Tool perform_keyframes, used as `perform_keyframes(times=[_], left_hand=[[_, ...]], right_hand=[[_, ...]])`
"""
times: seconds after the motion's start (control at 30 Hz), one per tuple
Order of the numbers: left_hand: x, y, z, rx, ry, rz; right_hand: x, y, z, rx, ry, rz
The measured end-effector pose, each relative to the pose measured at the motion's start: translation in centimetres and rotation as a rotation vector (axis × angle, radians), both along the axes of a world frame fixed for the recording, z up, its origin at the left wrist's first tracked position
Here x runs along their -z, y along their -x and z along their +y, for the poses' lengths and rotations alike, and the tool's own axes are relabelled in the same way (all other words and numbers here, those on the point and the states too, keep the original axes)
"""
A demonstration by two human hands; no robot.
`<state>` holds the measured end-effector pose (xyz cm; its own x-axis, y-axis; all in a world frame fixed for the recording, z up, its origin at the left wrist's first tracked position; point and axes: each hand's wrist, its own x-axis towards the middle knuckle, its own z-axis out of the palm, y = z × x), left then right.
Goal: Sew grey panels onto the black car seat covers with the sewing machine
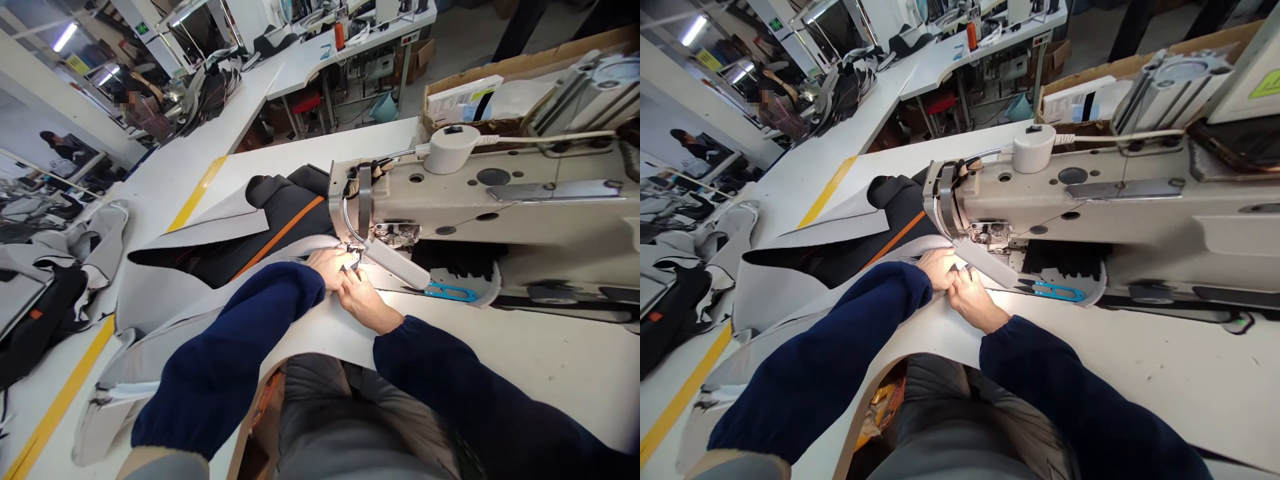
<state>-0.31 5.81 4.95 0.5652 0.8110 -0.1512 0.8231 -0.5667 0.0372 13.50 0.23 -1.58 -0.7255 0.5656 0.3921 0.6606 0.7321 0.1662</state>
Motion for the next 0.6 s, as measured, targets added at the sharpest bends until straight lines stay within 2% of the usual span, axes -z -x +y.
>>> perform_keyframes(times=[0.2,0.6], left_hand=[[0.2,-0.1,0.3,0.093,0.057,0.162],[-1.4,-1.8,1.1,0.042,0.179,0.239]], right_hand=[[0.1,0.0,0.4,-0.001,0.069,0.029],[0.5,-0.3,0.7,0.007,0.127,0.104]])
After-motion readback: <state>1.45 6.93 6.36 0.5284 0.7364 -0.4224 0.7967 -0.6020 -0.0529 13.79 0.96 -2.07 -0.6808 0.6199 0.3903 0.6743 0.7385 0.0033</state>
